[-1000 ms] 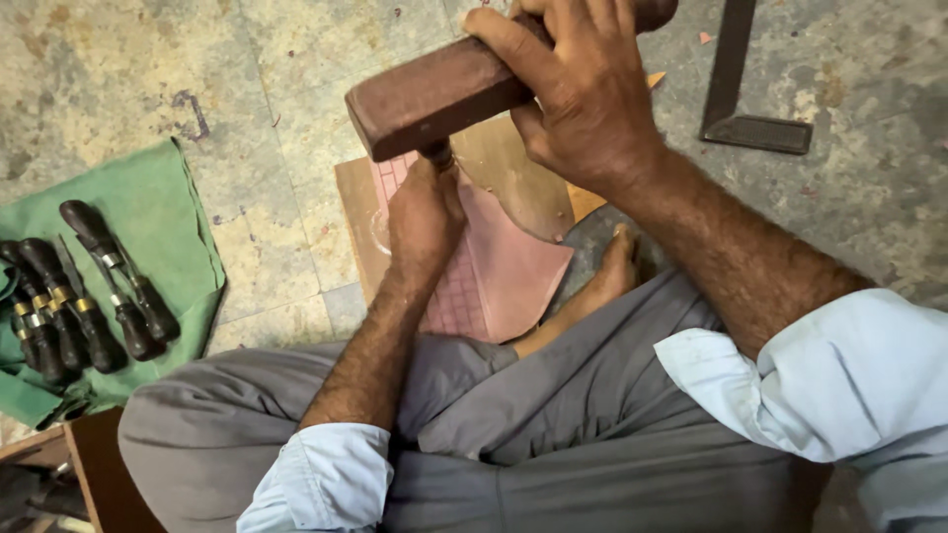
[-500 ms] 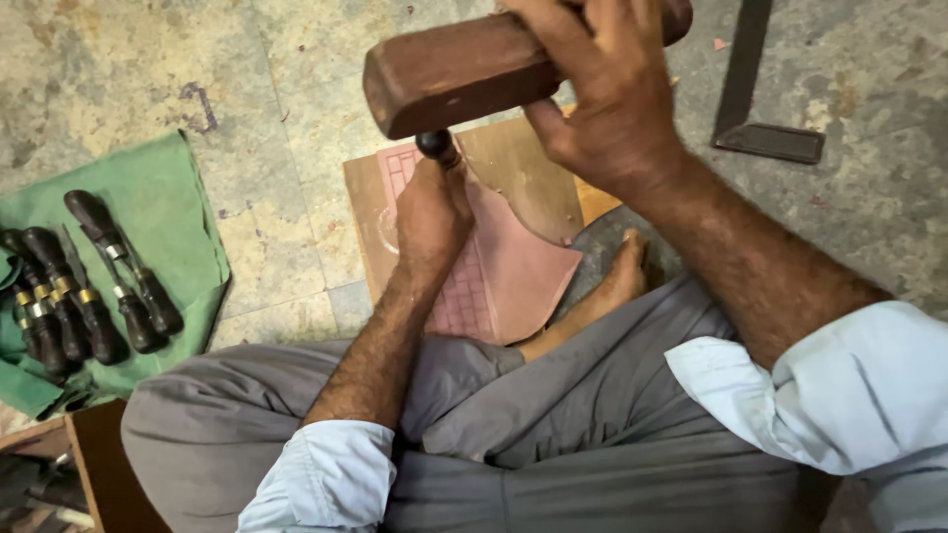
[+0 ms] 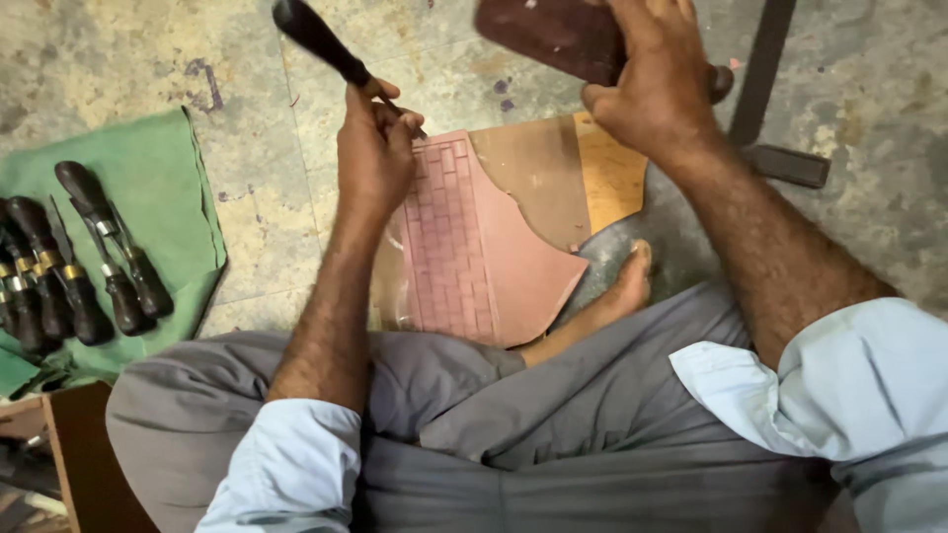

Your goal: The person carves a brick-pattern design into a piece of wood using various chisels and a mallet, occasionally clearing away debris by hand.

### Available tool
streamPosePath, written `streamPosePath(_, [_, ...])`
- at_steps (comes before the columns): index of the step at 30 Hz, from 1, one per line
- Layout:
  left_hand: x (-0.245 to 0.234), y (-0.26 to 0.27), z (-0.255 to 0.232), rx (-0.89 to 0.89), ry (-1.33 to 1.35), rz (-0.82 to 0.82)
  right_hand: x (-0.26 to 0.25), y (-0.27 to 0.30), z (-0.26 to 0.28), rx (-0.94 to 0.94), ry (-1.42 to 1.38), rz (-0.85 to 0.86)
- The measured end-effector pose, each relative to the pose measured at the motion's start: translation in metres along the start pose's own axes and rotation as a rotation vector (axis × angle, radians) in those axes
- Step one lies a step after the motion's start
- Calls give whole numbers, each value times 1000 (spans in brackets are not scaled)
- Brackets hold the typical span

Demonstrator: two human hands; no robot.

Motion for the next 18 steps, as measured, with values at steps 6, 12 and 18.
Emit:
streamPosePath(6, [27, -20, 39, -119, 301, 271, 17, -1, -35, 106, 25, 73])
streamPosePath(12, [62, -26, 40, -91, 359, 454, 34, -18, -51, 282, 44, 155])
streamPosePath(18, [78, -26, 43, -107, 419, 480, 42, -37, -55, 368, 80, 205])
Point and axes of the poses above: each hand's wrist, its own y-axis away from the middle knuckle, its own x-axis out of the palm, z = x × y, the point moved 8 cm from there along -y, towards the middle knuckle, and after that the axes turned 12 degrees about -y, right-handed, at the moved point
